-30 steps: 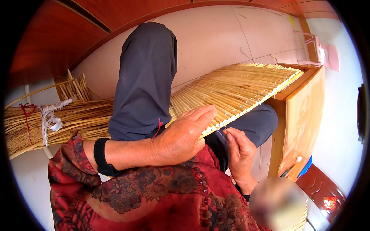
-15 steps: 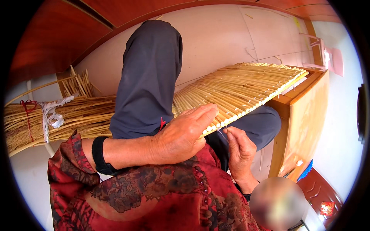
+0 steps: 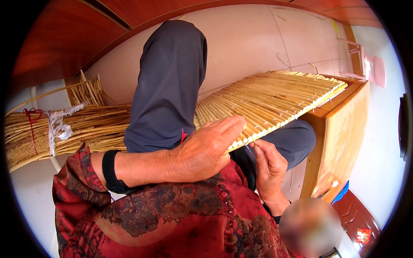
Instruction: The person weaves a straw mat by hand, passing a thread through bundles of straw and securing them together.
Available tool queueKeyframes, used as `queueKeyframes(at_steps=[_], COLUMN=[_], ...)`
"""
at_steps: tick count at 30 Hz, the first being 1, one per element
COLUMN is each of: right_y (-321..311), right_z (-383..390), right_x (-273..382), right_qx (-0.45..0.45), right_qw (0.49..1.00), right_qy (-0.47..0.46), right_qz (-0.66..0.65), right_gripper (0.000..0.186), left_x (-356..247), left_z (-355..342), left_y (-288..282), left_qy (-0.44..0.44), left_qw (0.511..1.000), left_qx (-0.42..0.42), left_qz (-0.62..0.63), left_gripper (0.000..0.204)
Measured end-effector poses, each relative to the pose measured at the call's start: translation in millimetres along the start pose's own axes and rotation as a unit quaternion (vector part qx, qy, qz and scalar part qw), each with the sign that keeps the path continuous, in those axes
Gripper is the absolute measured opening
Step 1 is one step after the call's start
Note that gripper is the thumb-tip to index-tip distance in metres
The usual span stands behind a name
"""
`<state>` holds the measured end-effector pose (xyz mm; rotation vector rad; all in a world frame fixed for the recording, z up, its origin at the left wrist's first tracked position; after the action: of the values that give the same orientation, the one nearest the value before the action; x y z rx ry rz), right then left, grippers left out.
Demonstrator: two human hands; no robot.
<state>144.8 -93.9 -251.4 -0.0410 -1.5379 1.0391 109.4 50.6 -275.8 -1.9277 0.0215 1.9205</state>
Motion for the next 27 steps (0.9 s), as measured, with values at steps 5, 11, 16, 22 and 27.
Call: queueKeyframes(at_steps=[5, 11, 16, 22, 27], right_y=[0.3, 0.4, 0.8, 2.2, -2.2], right_z=[-0.9, -3.3, -3.7, -5.3, 0.8], right_x=[0.2, 1.2, -0.3, 2.2, -7.6], right_qx=[0.004, 0.01, 0.014, 0.019, 0.006], right_qw=[1.0, 1.0, 0.999, 0.999, 0.999], right_qy=[0.006, 0.003, 0.014, 0.02, 0.04], right_qz=[-0.013, -0.018, -0.028, -0.036, -0.028], right_gripper=[0.012, 0.011, 0.011, 0.009, 0.007], left_x=[0.2, 0.7, 1.7, 1.5, 2.7], left_z=[1.1, 1.0, 0.8, 2.4, -0.4], left_y=[0.0, -0.5, -1.2, 2.4, 8.2], left_qy=[0.016, 0.02, 0.014, 0.022, 0.012], left_qw=[1.0, 1.0, 1.0, 1.0, 1.0], left_qx=[-0.013, -0.014, -0.009, -0.015, -0.007], left_qz=[-0.006, -0.005, -0.002, -0.011, 0.011], left_gripper=[0.065, 0.066, 0.066, 0.066, 0.067])
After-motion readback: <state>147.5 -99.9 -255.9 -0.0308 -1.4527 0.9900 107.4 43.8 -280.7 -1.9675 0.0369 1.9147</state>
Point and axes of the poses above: each hand's wrist, its own z-axis away from the middle knuckle, its own y-axis out of the palm, x = y × z, the point moved 7 cm from there along -z, towards the middle knuckle, and after that the axes turned 8 degrees about x, right-handed, at the moved point
